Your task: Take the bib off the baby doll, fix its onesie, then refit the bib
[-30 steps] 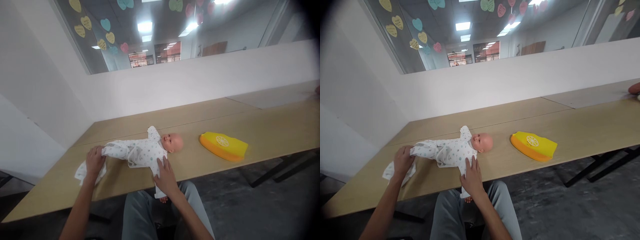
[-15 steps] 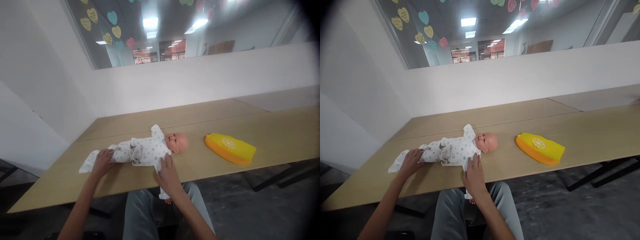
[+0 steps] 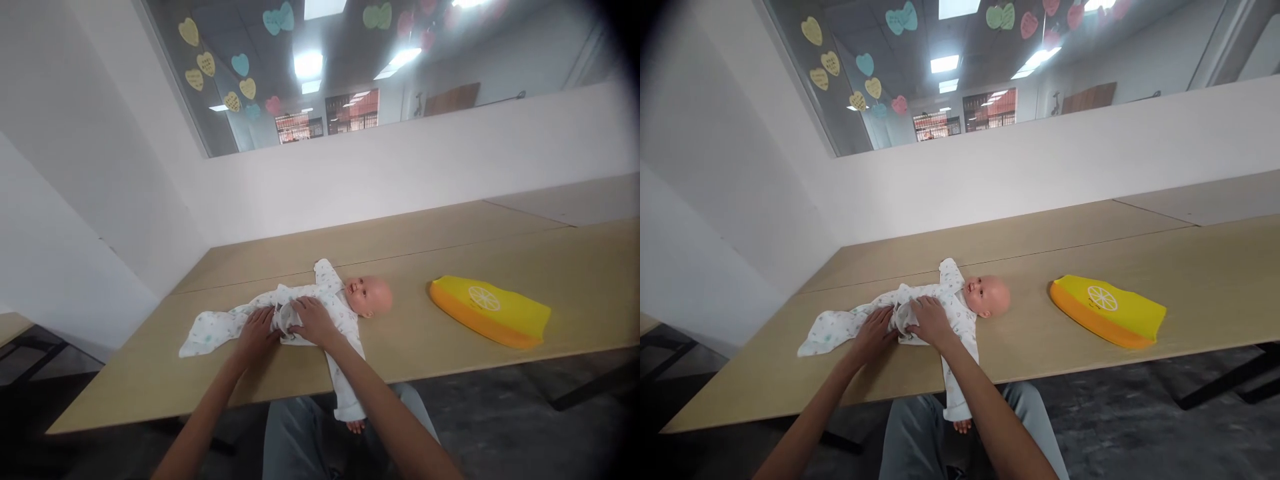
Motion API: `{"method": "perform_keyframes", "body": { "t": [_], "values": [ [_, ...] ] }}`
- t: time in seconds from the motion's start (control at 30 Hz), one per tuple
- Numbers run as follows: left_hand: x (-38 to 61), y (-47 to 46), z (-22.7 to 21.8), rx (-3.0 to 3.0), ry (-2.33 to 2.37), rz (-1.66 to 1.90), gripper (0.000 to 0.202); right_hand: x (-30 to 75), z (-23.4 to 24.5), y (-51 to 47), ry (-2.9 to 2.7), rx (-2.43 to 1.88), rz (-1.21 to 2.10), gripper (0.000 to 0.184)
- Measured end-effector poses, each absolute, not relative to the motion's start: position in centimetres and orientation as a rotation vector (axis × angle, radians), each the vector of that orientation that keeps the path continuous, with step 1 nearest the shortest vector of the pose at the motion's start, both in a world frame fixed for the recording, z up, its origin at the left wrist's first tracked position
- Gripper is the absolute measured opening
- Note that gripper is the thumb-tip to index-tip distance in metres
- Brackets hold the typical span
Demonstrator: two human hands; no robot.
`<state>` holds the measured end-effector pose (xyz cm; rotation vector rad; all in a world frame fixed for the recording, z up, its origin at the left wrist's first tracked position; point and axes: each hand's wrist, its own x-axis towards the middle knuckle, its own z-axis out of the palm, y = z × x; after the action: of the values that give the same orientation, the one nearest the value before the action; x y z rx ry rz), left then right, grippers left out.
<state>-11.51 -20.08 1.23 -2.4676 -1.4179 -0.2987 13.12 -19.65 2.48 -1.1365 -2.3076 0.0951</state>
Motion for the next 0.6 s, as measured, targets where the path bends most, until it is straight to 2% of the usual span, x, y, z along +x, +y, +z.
{"method": "perform_keyframes", "body": {
  "t": [0.23, 0.4, 0.5, 0.6],
  "values": [
    [-9.7, -20.8, 0.4, -2.451, -1.381, -0.277, 0.047, 14.1, 2.2, -19.7, -2.249, -1.072, 0.199, 0.065],
    [-10.8, -20.5, 2.3, -2.661, -1.345, -0.417, 0.049, 14.3, 3.0, -19.9, -2.234, -1.066, 0.168, 0.056],
    [-10.6, -19.0, 4.4, -2.621, -1.681, -0.632, 0.047, 13.3, 4.8, -18.8, -2.245, -1.146, 0.171, 0.057],
    [-9.4, -16.6, 6.4, -2.318, -2.141, -0.512, 0.044, 11.2, 6.9, -16.6, -2.244, -1.318, 0.330, 0.054]
  ]
}}
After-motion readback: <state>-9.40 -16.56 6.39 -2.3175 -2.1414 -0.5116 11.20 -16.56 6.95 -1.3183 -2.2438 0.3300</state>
